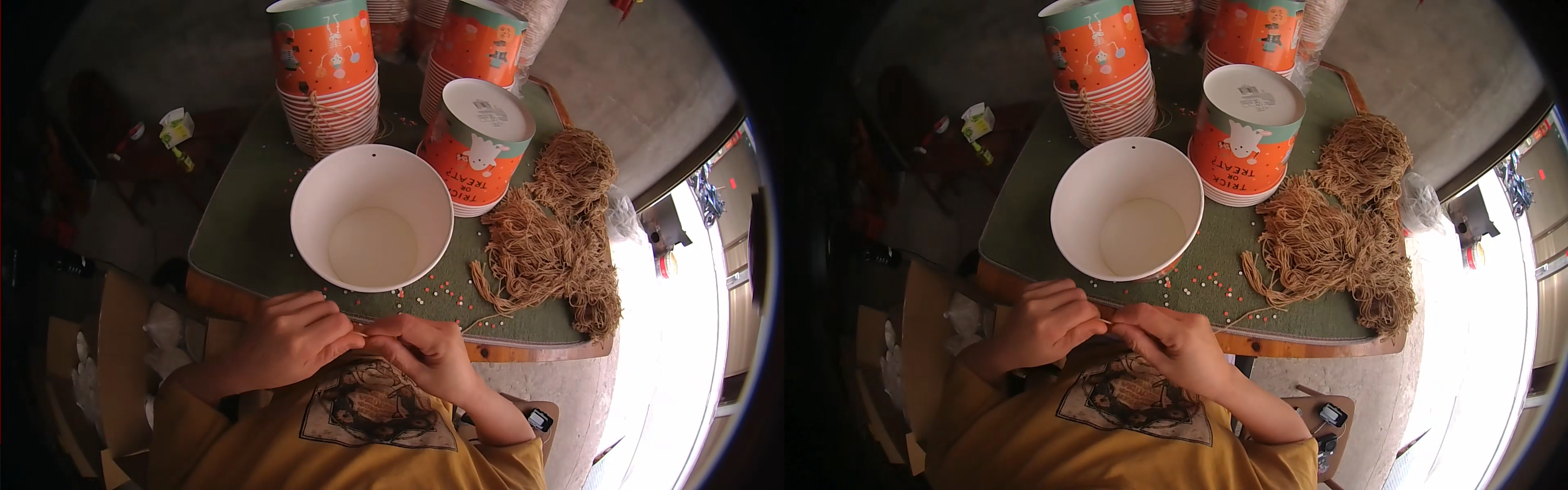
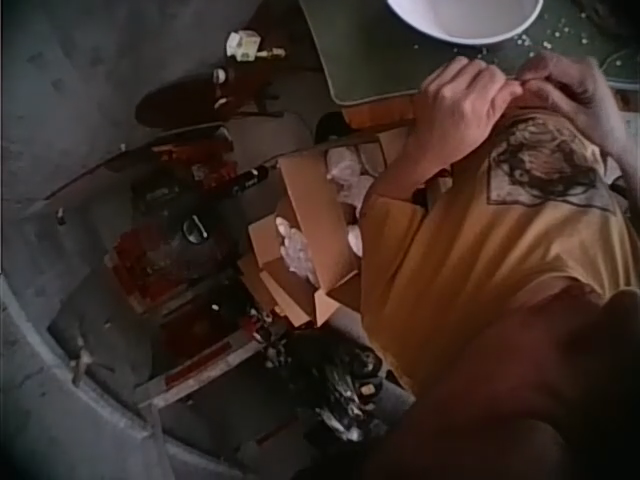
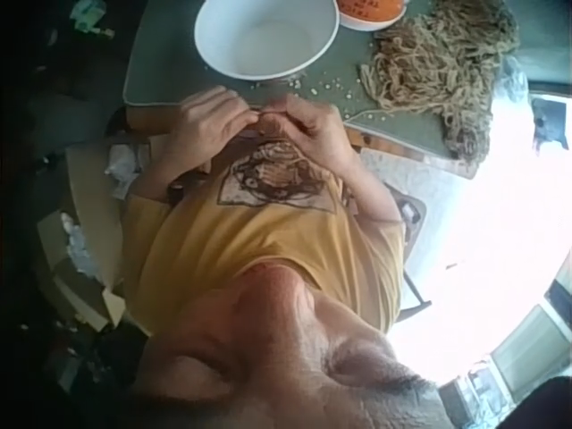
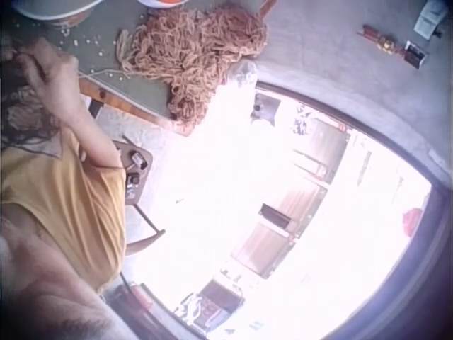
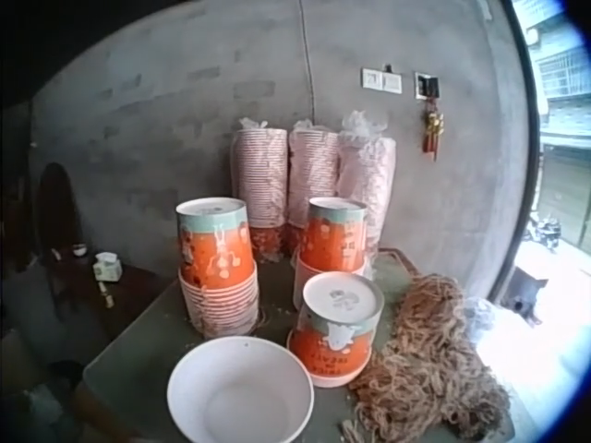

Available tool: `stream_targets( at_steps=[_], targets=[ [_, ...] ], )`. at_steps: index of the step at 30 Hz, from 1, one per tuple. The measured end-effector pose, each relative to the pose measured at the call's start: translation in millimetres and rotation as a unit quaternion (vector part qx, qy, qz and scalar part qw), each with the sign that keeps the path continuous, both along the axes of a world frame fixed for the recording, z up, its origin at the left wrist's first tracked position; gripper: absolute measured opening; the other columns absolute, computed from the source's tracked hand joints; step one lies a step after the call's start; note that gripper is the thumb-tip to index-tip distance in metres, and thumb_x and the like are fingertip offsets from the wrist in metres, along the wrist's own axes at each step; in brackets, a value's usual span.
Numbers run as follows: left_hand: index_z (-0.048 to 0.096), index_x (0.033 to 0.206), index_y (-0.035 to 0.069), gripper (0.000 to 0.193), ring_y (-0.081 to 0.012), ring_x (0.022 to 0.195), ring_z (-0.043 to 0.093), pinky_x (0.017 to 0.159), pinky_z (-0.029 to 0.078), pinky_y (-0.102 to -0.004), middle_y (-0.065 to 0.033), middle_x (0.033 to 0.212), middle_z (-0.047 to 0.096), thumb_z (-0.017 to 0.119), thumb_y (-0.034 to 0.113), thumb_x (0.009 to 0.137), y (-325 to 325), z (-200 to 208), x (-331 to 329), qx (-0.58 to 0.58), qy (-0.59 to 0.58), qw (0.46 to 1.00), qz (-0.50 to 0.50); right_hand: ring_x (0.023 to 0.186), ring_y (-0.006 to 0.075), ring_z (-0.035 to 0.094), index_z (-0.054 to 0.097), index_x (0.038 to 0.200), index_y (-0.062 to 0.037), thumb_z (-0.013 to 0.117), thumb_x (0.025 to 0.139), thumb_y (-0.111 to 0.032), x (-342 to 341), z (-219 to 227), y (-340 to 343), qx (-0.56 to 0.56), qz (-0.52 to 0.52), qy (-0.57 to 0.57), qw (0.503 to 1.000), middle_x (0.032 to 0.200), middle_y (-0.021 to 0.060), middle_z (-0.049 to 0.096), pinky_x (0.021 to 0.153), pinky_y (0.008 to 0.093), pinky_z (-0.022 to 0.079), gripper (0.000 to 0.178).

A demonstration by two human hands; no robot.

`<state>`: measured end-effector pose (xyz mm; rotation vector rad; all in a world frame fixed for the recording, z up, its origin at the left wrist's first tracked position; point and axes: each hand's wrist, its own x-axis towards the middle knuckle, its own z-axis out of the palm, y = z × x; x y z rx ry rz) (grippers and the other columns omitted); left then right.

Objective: Tying thin string handles onto small paper buckets.

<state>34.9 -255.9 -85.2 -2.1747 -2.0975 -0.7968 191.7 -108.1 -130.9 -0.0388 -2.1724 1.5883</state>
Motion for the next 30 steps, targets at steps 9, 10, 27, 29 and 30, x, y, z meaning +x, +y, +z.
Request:
stream_targets(
  at_steps=[9, 10, 27, 29, 30],
  targets=[
    [0.059, 0.100, 0.010, 0.033, -0.0231, 0.087, 0.056, 0.077, 0.043, -0.0391, -0.0028, 0.094, 0.055, 0.076, 0.012, 0.072, 22.0, 6.1, -19.5, 0.100, 0.102, 0.989, 0.027, 0.052, 0.0008, 0.041, 0.056, 0.079, -0.0032, 0.068, 0.080, 0.001, -2.6, -1.4, -2.3, 0.028, -0.181, 0.052, 0.982, 0.065, -0.0008, 0.053, 0.046, 0.0191, 0.032, 0.013],
    [0.059, 0.099, 0.010, 0.031, -0.0232, 0.086, 0.056, 0.077, 0.044, -0.0387, -0.0031, 0.092, 0.055, 0.075, 0.010, 0.073, 25.9, 6.4, -21.1, 0.090, 0.072, 0.993, 0.011, 0.051, 0.0011, 0.040, 0.056, 0.079, -0.0033, 0.068, 0.080, 0.001, -3.7, -2.0, -3.1, 0.054, -0.202, 0.061, 0.976, 0.064, -0.0012, 0.052, 0.046, 0.0190, 0.032, 0.013],
    [0.061, 0.094, 0.008, 0.019, -0.0265, 0.078, 0.057, 0.070, 0.046, -0.0380, -0.0062, 0.086, 0.055, 0.067, 0.000, 0.078, 58.7, 7.6, -26.5, 0.109, -0.088, 0.990, 0.020, 0.049, 0.0045, 0.041, 0.063, 0.085, -0.0042, 0.071, 0.079, 0.001, -20.3, -9.5, 7.9, 0.098, -0.285, 0.093, 0.949, 0.066, 0.0019, 0.053, 0.045, 0.0199, 0.033, 0.011],
    [0.061, 0.094, 0.009, 0.018, -0.0264, 0.076, 0.057, 0.068, 0.046, -0.0377, -0.0065, 0.084, 0.055, 0.067, 0.000, 0.079, 61.2, 8.0, -25.8, 0.112, -0.083, 0.990, 0.021, 0.050, 0.0050, 0.040, 0.061, 0.082, -0.0043, 0.070, 0.078, 0.001, -23.3, -5.4, 8.4, 0.082, -0.302, 0.107, 0.944, 0.070, 0.0024, 0.053, 0.045, 0.0206, 0.032, 0.012],
    [0.061, 0.094, 0.009, 0.018, -0.0264, 0.076, 0.057, 0.068, 0.046, -0.0377, -0.0065, 0.084, 0.055, 0.067, 0.000, 0.079, 62.0, 7.5, -25.1, 0.112, -0.084, 0.990, 0.019, 0.050, 0.0050, 0.040, 0.061, 0.082, -0.0043, 0.070, 0.078, 0.001, -24.4, -5.2, 8.9, 0.083, -0.304, 0.107, 0.943, 0.070, 0.0024, 0.053, 0.045, 0.0206, 0.032, 0.012]
  ],
)
